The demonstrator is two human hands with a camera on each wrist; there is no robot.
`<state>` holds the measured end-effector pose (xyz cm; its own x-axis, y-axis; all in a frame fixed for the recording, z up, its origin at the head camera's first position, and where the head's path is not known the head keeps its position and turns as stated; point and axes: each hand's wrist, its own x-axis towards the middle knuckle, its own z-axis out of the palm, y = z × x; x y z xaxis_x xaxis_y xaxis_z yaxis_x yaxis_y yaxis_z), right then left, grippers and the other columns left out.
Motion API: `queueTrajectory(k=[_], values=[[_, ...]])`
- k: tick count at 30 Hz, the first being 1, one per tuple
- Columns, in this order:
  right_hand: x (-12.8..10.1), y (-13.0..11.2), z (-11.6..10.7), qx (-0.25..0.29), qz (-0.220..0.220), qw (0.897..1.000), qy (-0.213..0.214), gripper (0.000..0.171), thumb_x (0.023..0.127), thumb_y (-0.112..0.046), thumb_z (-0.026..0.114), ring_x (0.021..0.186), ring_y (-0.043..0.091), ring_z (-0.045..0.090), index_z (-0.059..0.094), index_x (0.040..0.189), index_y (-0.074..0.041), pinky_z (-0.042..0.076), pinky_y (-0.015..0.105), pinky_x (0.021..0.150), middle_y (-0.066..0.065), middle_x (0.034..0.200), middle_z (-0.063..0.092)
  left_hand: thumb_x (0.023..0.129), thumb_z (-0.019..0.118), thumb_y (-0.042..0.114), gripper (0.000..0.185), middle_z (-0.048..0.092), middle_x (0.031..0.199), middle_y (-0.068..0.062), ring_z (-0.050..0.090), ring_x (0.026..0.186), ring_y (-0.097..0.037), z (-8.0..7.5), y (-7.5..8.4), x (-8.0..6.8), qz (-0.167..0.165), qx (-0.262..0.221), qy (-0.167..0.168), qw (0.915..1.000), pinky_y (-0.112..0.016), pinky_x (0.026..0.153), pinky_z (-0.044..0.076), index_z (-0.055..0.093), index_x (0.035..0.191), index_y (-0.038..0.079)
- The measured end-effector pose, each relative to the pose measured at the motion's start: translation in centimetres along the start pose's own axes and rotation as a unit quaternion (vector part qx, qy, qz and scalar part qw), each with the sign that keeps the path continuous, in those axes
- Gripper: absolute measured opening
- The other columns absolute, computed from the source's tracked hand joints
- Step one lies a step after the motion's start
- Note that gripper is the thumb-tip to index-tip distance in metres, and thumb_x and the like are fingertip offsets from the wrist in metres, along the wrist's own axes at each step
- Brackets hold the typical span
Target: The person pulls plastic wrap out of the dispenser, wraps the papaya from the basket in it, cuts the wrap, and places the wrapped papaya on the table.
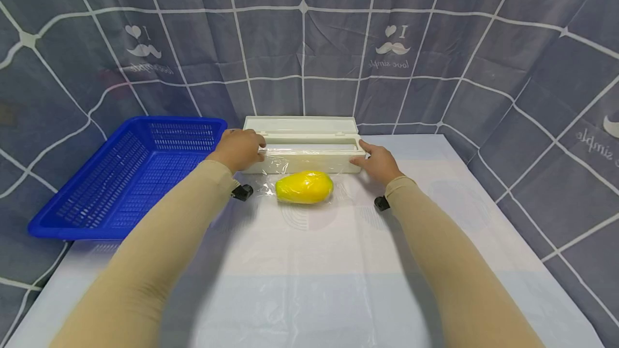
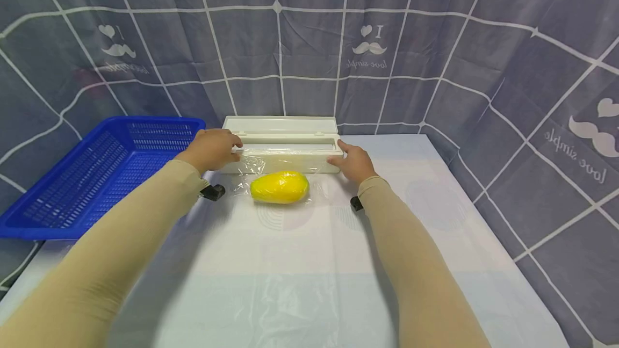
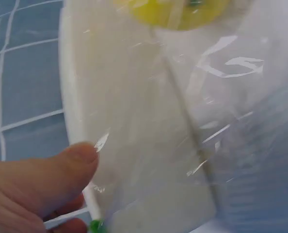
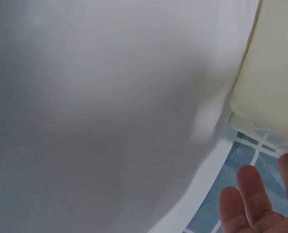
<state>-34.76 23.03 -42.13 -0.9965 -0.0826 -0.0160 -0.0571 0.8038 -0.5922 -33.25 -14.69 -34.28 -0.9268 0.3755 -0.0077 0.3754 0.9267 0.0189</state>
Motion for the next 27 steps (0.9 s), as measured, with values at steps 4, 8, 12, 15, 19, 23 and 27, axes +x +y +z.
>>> queueTrajectory(k=[4,8,12,15,19,23,27], values=[[0.1,-0.2,-0.3,-0.004,-0.001,1.000,-0.012,0.084,0.100,-0.052,0.067,0.140,0.038,0.054,0.027,0.167,-0.021,0.046,0.055,0.113,0.022,0.159,0.050,0.100,0.071,0.020,0.017,0.078,0.112,-0.010,0.070,0.105,-0.037,0.5,0.4,0.1,0.002,0.016,0.036,0.9992,-0.061,0.105,0.043,0.075,0.115,0.012],[-0.1,-0.4,-0.7,-0.007,-0.003,1.000,-0.024,0.085,0.101,-0.053,0.065,0.140,0.038,0.054,0.026,0.168,-0.019,0.044,0.055,0.116,0.022,0.161,0.047,0.100,0.066,0.012,0.009,0.077,0.095,-0.006,0.069,0.091,-0.032,0.7,0.5,-0.1,0.000,0.012,0.057,0.9983,-0.057,0.099,0.045,0.074,0.100,0.013],[-0.2,-0.6,-1.1,-0.004,-0.012,0.999,-0.034,0.086,0.101,-0.052,0.064,0.144,0.039,0.051,0.024,0.168,-0.015,0.042,0.055,0.118,0.019,0.166,0.040,0.100,0.060,0.007,0.016,0.074,0.087,-0.003,0.066,0.086,-0.029,0.8,0.5,-0.1,0.001,0.014,0.058,0.9982,-0.057,0.101,0.044,0.072,0.093,0.014],[-0.3,-0.7,-1.1,0.002,-0.019,0.999,-0.042,0.088,0.102,-0.051,0.063,0.149,0.041,0.045,0.020,0.169,-0.014,0.038,0.055,0.122,0.016,0.171,0.032,0.100,0.057,0.007,0.018,0.074,0.088,-0.003,0.066,0.088,-0.029,0.8,0.4,0.0,-0.002,0.012,0.054,0.9985,-0.058,0.105,0.042,0.071,0.092,0.015],[-0.4,-0.7,-1.1,0.011,-0.029,0.999,-0.043,0.085,0.101,-0.049,0.064,0.156,0.045,0.032,0.022,0.169,-0.018,0.028,0.059,0.127,0.017,0.173,0.027,0.100,0.056,0.008,0.018,0.076,0.094,-0.005,0.067,0.093,-0.032,0.8,0.3,0.1,-0.007,-0.001,0.044,0.9990,-0.058,0.106,0.040,0.073,0.097,0.012],[-0.7,-1.0,-0.9,0.015,-0.054,0.998,-0.021,0.071,0.101,-0.043,0.065,0.159,0.049,0.017,0.041,0.163,-0.017,0.023,0.065,0.127,0.017,0.175,0.022,0.099,0.058,0.012,0.016,0.077,0.098,-0.008,0.067,0.095,-0.032,0.8,0.2,-0.1,-0.014,-0.010,0.037,0.9992,-0.056,0.103,0.040,0.073,0.102,0.010],[-1.0,-1.4,-0.7,0.021,-0.081,0.996,0.016,0.052,0.101,-0.034,0.067,0.158,0.047,0.016,0.060,0.150,-0.015,0.024,0.063,0.126,0.015,0.173,0.027,0.098,0.060,0.012,0.012,0.074,0.096,-0.008,0.065,0.093,-0.031,0.8,0.0,-0.2,-0.014,-0.019,0.032,0.9992,-0.053,0.098,0.041,0.072,0.100,0.010]])
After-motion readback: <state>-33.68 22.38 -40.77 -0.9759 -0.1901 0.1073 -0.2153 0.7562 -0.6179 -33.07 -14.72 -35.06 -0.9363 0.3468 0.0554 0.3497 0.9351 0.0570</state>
